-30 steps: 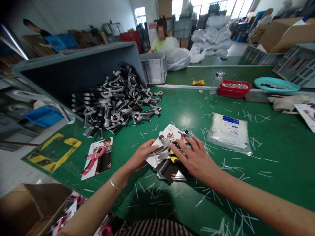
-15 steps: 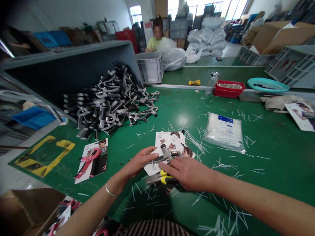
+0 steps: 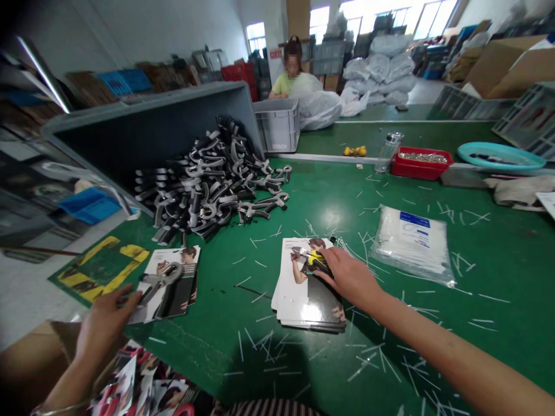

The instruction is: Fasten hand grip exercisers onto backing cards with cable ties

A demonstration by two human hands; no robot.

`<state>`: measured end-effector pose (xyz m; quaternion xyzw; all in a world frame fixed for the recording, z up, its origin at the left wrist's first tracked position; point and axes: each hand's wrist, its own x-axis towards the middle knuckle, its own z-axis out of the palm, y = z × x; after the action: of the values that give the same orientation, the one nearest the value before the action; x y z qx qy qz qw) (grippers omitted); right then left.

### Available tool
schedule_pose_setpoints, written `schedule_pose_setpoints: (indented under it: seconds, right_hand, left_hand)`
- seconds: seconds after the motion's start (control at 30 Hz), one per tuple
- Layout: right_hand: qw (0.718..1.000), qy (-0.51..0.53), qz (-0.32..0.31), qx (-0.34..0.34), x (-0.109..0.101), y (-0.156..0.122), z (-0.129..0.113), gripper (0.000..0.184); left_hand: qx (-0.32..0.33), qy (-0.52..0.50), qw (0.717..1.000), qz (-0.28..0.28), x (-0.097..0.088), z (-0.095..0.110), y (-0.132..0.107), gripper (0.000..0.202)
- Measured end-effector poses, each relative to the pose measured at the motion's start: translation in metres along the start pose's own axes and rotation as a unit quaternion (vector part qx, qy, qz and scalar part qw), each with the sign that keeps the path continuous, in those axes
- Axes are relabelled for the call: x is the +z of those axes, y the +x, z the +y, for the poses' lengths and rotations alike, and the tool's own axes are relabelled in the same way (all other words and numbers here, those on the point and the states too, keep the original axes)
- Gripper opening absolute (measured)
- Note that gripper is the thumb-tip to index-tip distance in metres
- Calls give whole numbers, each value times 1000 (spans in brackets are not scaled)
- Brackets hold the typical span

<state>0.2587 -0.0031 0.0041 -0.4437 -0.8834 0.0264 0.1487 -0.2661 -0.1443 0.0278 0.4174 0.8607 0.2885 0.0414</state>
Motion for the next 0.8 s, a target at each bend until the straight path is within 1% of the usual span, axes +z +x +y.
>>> schedule_pose_setpoints:
  seconds: [0.03, 0.07, 0.1, 0.13, 0.17, 0.2, 0.23, 0.3, 0.37, 0.4, 0.47, 0.5, 0.53, 0.57, 0.6, 0.63, 0.7, 0.73, 0.8]
  right_hand:
    - [1000, -17, 4, -23, 3, 6, -3, 53]
    - [998, -33, 11, -43, 5, 12, -6, 56]
    - [997, -48, 18, -55, 6, 17, -9, 58]
    - [996, -61, 24, -60, 6, 21, -12, 61]
    - [995, -72, 31, -56, 6, 23, -15, 64]
    - [995, -80, 35, -50, 4, 24, -18, 67]
    - [995, -82, 37, -44, 2, 23, -22, 68]
    - [996, -73, 37, -35, -5, 17, -29, 65]
    - [997, -50, 41, -28, -11, 7, -35, 58]
    - [998, -37, 42, -25, -13, 2, -37, 53]
    - [999, -12, 44, -25, -16, -12, -39, 44]
    - [999, -2, 46, -25, -17, -19, -38, 41]
    - [998, 6, 50, -22, -17, -28, -35, 39]
    - [998, 12, 56, -16, -18, -37, -31, 38]
    - [998, 16, 64, -5, -19, -47, -26, 38]
    - [997, 19, 72, 10, -20, -57, -19, 37]
    - [994, 25, 90, 49, -21, -80, -3, 36]
    - [992, 29, 101, 71, -22, -91, 6, 34]
    - [984, 40, 127, 119, -22, -113, 20, 30]
  left_hand:
    - [48, 26, 998, 28, 7, 3, -4, 34]
    - [109, 43, 992, 46, 20, 10, -10, 38]
    - [174, 42, 983, 39, 37, 21, -16, 43]
    - [231, 21, 972, -21, 58, 36, -22, 48]
    - [272, 4, 959, -80, 82, 53, -27, 54]
    - [303, 5, 944, -130, 107, 71, -30, 61]
    - [322, 11, 933, -161, 132, 90, -31, 65]
    - [351, 19, 918, -186, 176, 130, -24, 68]
    - [374, 10, 905, -202, 210, 169, -10, 66]
    - [393, 9, 893, -219, 223, 186, -1, 63]
    - [450, 18, 851, -271, 241, 213, 14, 55]
    - [474, 21, 831, -292, 245, 221, 18, 54]
    - [494, 23, 813, -308, 245, 222, 20, 53]
    - [509, 23, 800, -318, 241, 218, 18, 54]
    - [519, 23, 791, -324, 233, 207, 13, 55]
    - [525, 24, 786, -326, 221, 191, 3, 56]
    - [527, 35, 781, -333, 186, 147, -28, 60]
    - [528, 42, 780, -334, 167, 123, -49, 63]
    - [544, 66, 762, -345, 133, 80, -96, 80]
